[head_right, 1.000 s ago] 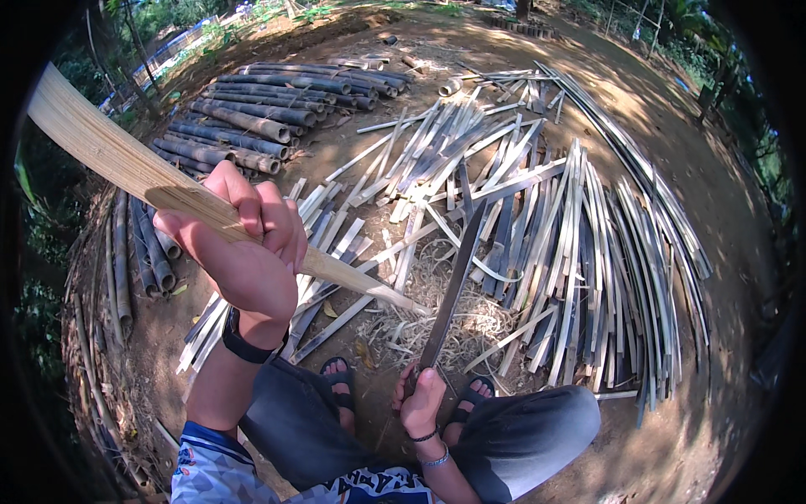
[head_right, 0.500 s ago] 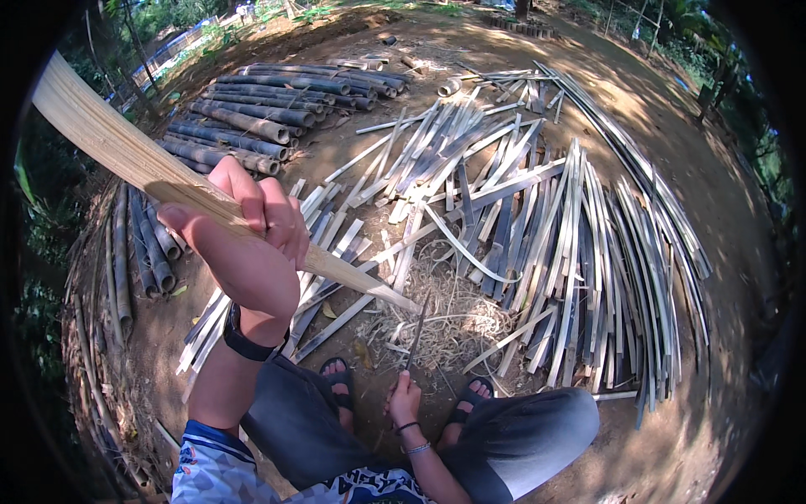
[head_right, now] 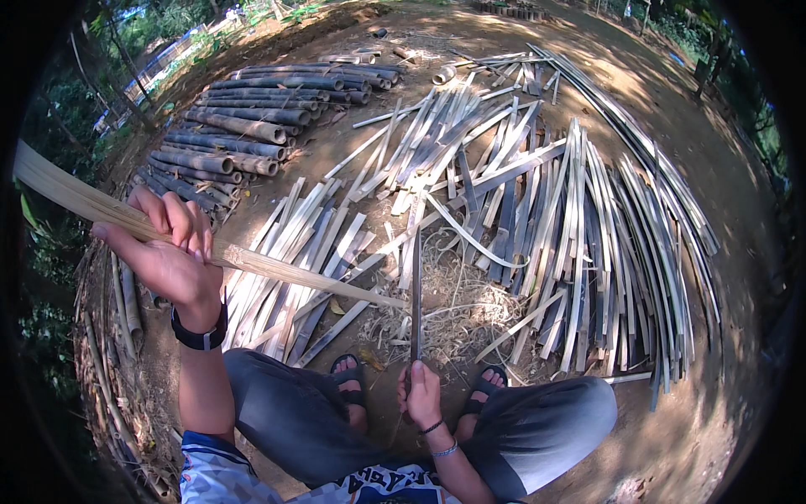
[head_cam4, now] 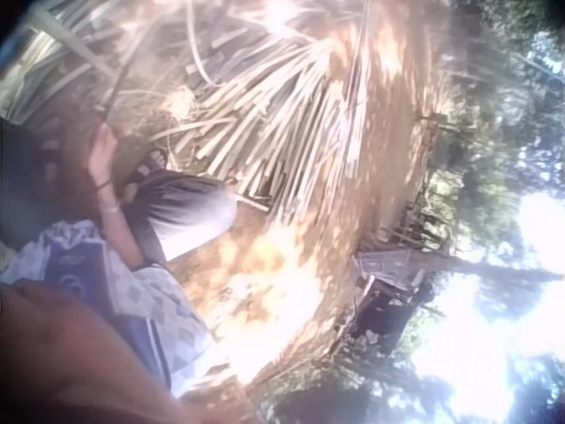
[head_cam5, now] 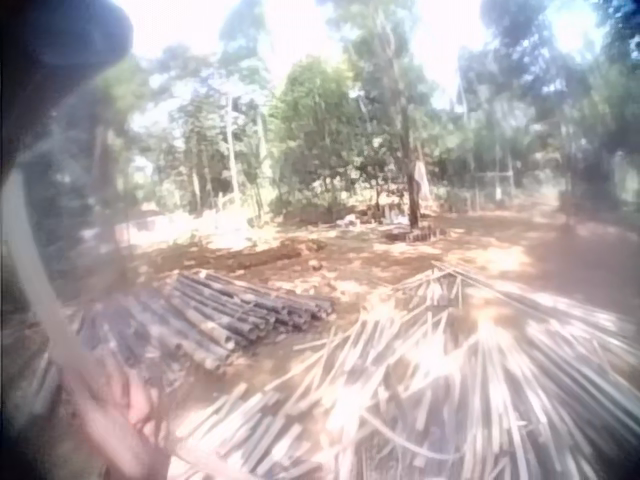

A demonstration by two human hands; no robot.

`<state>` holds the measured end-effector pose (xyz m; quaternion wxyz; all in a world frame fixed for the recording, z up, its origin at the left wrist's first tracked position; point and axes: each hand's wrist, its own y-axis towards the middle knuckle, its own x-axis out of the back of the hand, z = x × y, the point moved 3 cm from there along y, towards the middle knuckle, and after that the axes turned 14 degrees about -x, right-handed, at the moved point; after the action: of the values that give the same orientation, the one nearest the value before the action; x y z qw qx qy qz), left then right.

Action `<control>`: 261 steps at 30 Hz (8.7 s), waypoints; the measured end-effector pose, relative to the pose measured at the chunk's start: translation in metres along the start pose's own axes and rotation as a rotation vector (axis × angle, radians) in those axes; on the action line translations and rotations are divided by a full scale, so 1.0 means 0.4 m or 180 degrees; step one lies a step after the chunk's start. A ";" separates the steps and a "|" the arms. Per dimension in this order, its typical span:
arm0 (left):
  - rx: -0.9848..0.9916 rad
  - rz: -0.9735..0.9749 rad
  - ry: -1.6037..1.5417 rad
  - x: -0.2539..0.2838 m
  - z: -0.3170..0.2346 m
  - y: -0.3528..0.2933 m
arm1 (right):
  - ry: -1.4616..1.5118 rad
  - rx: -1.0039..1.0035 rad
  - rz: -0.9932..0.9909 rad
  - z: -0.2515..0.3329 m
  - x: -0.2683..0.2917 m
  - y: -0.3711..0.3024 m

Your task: The person whittles a strip of bamboo using a knife, removing thin shavings from its surface.

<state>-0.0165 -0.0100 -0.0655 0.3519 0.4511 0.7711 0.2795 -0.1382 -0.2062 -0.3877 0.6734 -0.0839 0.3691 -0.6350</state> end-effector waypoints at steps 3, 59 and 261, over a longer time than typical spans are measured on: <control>-0.0111 0.0032 -0.0369 0.061 0.009 -0.002 | -0.0246 -0.0221 -0.0035 -0.076 0.001 0.053; -0.0318 0.0060 0.0125 0.253 -0.005 -0.021 | -0.1421 -0.0108 -0.0950 -0.255 0.002 0.266; 0.0514 -0.1264 -0.0429 0.201 -0.037 -0.124 | -0.1552 0.1147 -0.0175 0.010 -0.117 0.002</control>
<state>-0.0807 0.0384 -0.1172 0.4134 0.3348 0.8394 0.1113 -0.1317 -0.1644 -0.3670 0.7287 -0.1231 0.0756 -0.6694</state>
